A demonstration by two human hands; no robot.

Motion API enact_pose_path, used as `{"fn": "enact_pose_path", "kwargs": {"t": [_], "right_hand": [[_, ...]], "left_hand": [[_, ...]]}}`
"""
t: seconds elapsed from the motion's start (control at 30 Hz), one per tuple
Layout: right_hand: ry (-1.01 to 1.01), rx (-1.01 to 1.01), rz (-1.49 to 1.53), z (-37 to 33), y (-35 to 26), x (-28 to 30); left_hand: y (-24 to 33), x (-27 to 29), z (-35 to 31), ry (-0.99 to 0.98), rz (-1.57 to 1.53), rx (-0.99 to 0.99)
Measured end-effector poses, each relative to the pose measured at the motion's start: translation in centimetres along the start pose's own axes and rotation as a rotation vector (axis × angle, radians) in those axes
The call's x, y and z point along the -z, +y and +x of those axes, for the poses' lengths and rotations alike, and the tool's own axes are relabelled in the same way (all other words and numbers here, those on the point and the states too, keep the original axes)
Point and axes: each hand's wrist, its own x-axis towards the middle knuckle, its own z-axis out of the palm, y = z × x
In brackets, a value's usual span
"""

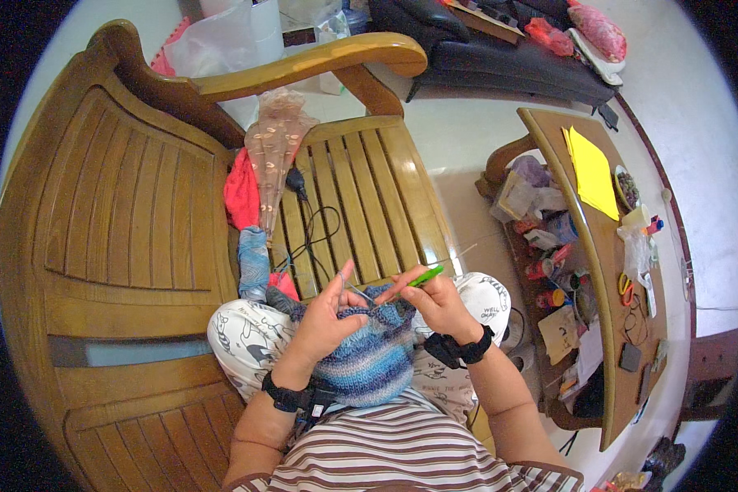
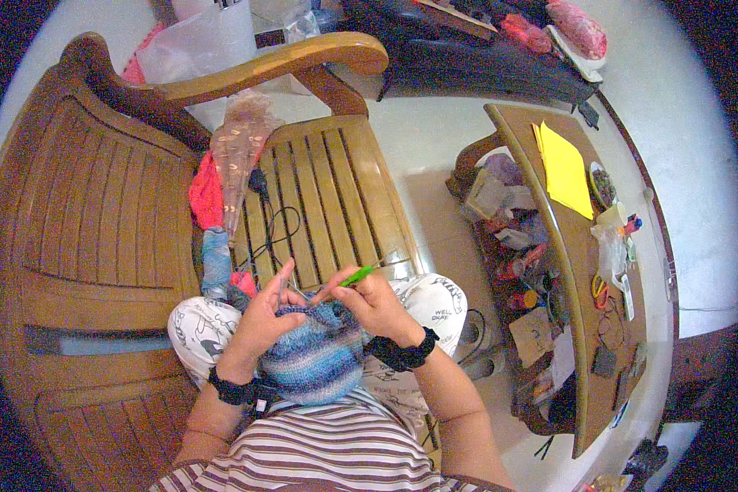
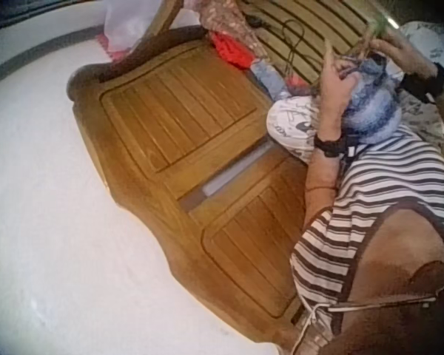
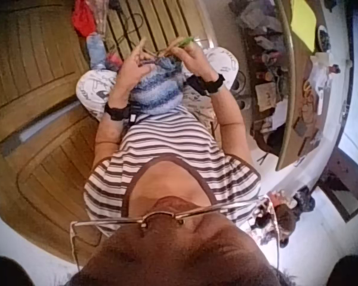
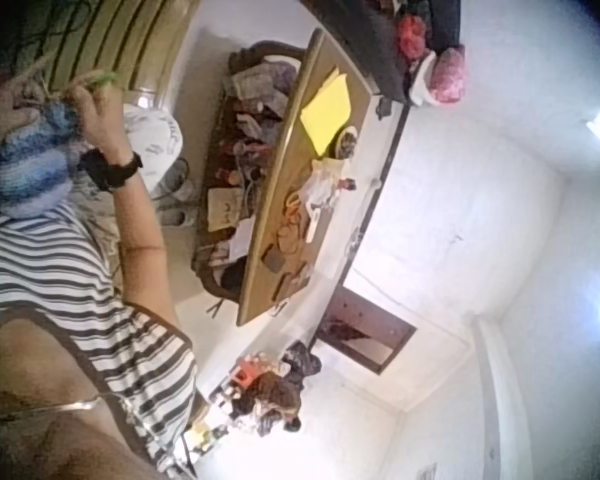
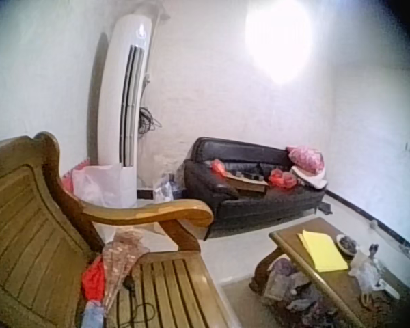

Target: Crocheting a blue and grey striped garment using a green crochet hook.

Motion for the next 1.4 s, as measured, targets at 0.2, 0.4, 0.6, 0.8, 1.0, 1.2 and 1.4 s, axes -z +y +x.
{"fn": "enact_pose_path", "kwargs": {"t": [0.2, 0.4, 0.6, 0.8, 1.0, 1.2, 1.4], "right_hand": [[0.066, 0.037, -0.185, -0.7, -0.8, -0.9], [0.081, 0.408, -0.507, -1.2, 0.2, -2.4], [0.077, 0.610, -0.696, -2.0, 3.2, -2.9], [0.241, 0.449, -0.263, -2.0, 1.8, -2.8], [0.314, 0.084, 0.190, -2.7, 0.8, -1.6], [0.288, -0.322, 0.688, -1.9, 2.0, -1.5], [0.304, 0.283, -0.063, -1.7, 2.5, -3.7]], "left_hand": [[0.0, -0.2, -0.3, 0.060, 0.118, -0.055], [-0.5, -0.3, -0.4, 0.124, 0.131, -0.048], [-1.8, 0.0, 0.0, -0.045, -0.727, 0.290], [-1.0, 0.1, 0.0, -0.093, -0.543, 0.157], [0.5, 0.6, -0.3, -0.137, -0.120, 0.121], [-1.3, 0.0, 0.4, -0.033, 0.236, -0.324], [-1.5, -0.6, 0.3, 0.058, -0.204, -0.020]]}}
